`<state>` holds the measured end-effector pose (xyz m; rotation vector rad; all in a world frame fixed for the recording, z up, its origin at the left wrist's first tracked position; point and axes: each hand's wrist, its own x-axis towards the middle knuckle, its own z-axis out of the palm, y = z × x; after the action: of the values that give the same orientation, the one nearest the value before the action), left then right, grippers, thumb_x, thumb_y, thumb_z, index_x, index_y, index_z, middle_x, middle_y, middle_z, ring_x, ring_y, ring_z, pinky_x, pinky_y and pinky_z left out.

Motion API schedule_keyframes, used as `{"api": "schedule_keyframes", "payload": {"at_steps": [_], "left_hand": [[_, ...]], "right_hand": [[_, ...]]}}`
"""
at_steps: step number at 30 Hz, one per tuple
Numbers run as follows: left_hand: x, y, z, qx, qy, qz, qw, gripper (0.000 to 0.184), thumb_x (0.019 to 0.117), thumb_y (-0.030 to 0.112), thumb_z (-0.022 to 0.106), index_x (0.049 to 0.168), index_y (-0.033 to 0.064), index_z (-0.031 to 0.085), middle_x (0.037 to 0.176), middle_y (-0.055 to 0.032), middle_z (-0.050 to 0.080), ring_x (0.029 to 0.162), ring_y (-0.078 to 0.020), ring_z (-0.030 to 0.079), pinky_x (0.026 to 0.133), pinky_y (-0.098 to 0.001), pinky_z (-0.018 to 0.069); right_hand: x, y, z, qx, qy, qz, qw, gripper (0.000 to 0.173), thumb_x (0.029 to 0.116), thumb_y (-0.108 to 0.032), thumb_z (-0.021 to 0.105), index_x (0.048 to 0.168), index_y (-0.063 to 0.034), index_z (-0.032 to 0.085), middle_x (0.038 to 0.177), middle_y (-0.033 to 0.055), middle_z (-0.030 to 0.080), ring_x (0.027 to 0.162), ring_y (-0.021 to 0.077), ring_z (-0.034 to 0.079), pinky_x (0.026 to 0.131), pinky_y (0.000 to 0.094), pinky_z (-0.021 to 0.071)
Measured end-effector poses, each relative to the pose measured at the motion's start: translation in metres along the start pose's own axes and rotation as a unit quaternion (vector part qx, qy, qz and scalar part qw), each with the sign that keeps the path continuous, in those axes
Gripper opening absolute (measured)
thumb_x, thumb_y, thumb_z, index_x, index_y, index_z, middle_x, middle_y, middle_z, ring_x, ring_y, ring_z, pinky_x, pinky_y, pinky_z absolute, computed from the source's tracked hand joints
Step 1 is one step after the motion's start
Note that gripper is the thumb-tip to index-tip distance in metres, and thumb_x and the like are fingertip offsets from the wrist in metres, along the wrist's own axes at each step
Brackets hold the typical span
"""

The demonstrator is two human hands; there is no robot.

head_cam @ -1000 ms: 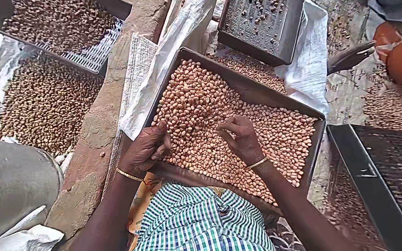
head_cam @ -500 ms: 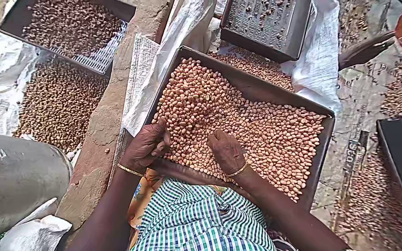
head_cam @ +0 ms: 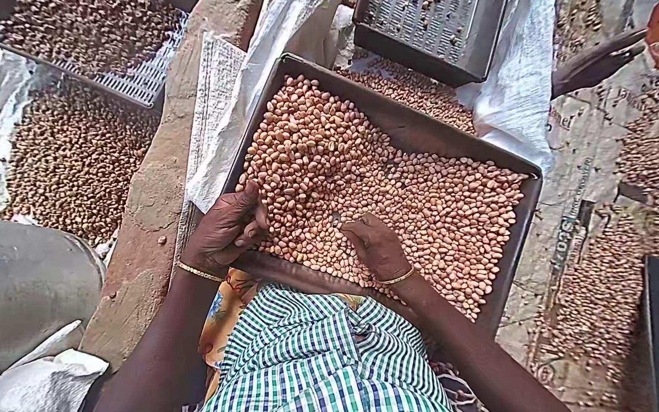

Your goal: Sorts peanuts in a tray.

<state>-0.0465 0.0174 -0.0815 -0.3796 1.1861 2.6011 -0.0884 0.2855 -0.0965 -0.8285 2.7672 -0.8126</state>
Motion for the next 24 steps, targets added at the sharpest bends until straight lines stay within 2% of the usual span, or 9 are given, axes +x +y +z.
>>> {"api": "schedule_keyframes", "payload": {"at_steps": [3, 7, 9, 12, 14, 15, 19, 22, 24], "left_hand": [[0.000, 0.000, 0.000, 0.000, -0.002, -0.004, 1.000, 0.056, 0.1117, 0.031, 0.034, 0.067, 0.0150, 0.064, 0.050, 0.0092, 0.054, 0.039, 0.0054, 0.044, 0.039, -0.0093, 0.0376], [0.001, 0.000, 0.000, -0.003, 0.003, -0.005, 1.000, 0.057, 0.1117, 0.030, 0.033, 0.066, 0.0138, 0.065, 0.050, 0.0084, 0.055, 0.038, 0.0049, 0.044, 0.039, -0.0097, 0.0377], [0.001, 0.000, 0.000, -0.011, 0.008, -0.004, 1.000, 0.057, 0.1117, 0.030, 0.034, 0.066, 0.0133, 0.065, 0.050, 0.0077, 0.055, 0.038, 0.0044, 0.045, 0.040, -0.0100, 0.0384], [0.001, 0.000, -0.001, -0.017, -0.002, -0.001, 1.000, 0.057, 0.1117, 0.028, 0.033, 0.066, 0.0128, 0.065, 0.051, 0.0076, 0.056, 0.039, 0.0048, 0.045, 0.040, -0.0093, 0.0385], [0.001, -0.001, -0.004, -0.019, -0.013, -0.003, 1.000, 0.057, 0.1113, 0.029, 0.035, 0.067, 0.0126, 0.067, 0.051, 0.0077, 0.056, 0.040, 0.0050, 0.046, 0.041, -0.0094, 0.0386], [0.002, -0.001, -0.004, -0.020, -0.016, -0.004, 1.000, 0.057, 0.1113, 0.029, 0.036, 0.067, 0.0128, 0.067, 0.051, 0.0077, 0.056, 0.040, 0.0051, 0.046, 0.041, -0.0093, 0.0389], [0.002, -0.001, 0.000, -0.026, -0.006, -0.006, 1.000, 0.058, 0.1114, 0.026, 0.034, 0.065, 0.0128, 0.066, 0.050, 0.0073, 0.056, 0.039, 0.0051, 0.046, 0.040, -0.0091, 0.0385], [0.004, -0.002, 0.000, -0.045, -0.023, -0.001, 0.999, 0.058, 0.1111, 0.022, 0.031, 0.065, 0.0123, 0.066, 0.052, 0.0067, 0.059, 0.040, 0.0060, 0.048, 0.041, -0.0082, 0.0389], [0.003, 0.000, 0.000, -0.053, -0.020, -0.001, 0.998, 0.058, 0.1111, 0.021, 0.031, 0.065, 0.0122, 0.065, 0.053, 0.0065, 0.060, 0.041, 0.0064, 0.048, 0.041, -0.0083, 0.0377]], "right_hand": [[0.001, -0.019, 0.003, -0.105, -0.042, -0.004, 0.994, 0.012, 0.0908, 0.007, 0.063, 0.096, 0.0107, 0.073, 0.084, 0.0263, 0.066, 0.071, 0.0408, 0.069, 0.059, 0.0470, 0.0568], [0.022, -0.044, -0.013, -0.128, -0.226, 0.115, 0.959, 0.019, 0.0984, 0.004, 0.053, 0.107, 0.0139, 0.067, 0.104, 0.0301, 0.066, 0.092, 0.0444, 0.070, 0.077, 0.0521, 0.0558], [0.035, -0.026, -0.023, -0.036, -0.242, 0.147, 0.958, 0.018, 0.0965, -0.006, 0.062, 0.102, 0.0081, 0.071, 0.095, 0.0241, 0.068, 0.086, 0.0369, 0.068, 0.078, 0.0502, 0.0527], [0.024, 0.011, -0.030, 0.291, -0.082, 0.146, 0.942, 0.010, 0.0898, 0.002, 0.064, 0.084, -0.0044, 0.070, 0.058, -0.0070, 0.048, 0.049, -0.0008, 0.039, 0.049, 0.0160, 0.0352], [0.016, 0.025, -0.027, 0.500, -0.027, 0.135, 0.855, 0.024, 0.0931, -0.010, 0.046, 0.089, -0.0182, 0.068, 0.066, -0.0163, 0.056, 0.053, -0.0071, 0.046, 0.052, 0.0119, 0.0409], [0.015, 0.029, -0.028, 0.514, -0.040, 0.121, 0.848, 0.023, 0.0948, -0.016, 0.042, 0.095, -0.0215, 0.065, 0.076, -0.0155, 0.058, 0.059, -0.0062, 0.050, 0.056, 0.0124, 0.0443], [0.028, 0.007, -0.062, 0.215, -0.254, 0.108, 0.937, 0.012, 0.1010, -0.002, 0.050, 0.103, 0.0015, 0.061, 0.088, 0.0046, 0.057, 0.072, 0.0070, 0.053, 0.068, 0.0218, 0.0446], [0.065, -0.013, -0.080, -0.041, -0.458, 0.100, 0.882, 0.020, 0.1035, 0.000, 0.049, 0.111, 0.0068, 0.067, 0.102, 0.0198, 0.065, 0.093, 0.0286, 0.061, 0.086, 0.0434, 0.0469], [0.095, -0.025, -0.083, -0.091, -0.408, 0.050, 0.907, 0.017, 0.1016, 0.000, 0.055, 0.108, 0.0063, 0.069, 0.102, 0.0228, 0.068, 0.096, 0.0362, 0.065, 0.087, 0.0515, 0.0485]]}}
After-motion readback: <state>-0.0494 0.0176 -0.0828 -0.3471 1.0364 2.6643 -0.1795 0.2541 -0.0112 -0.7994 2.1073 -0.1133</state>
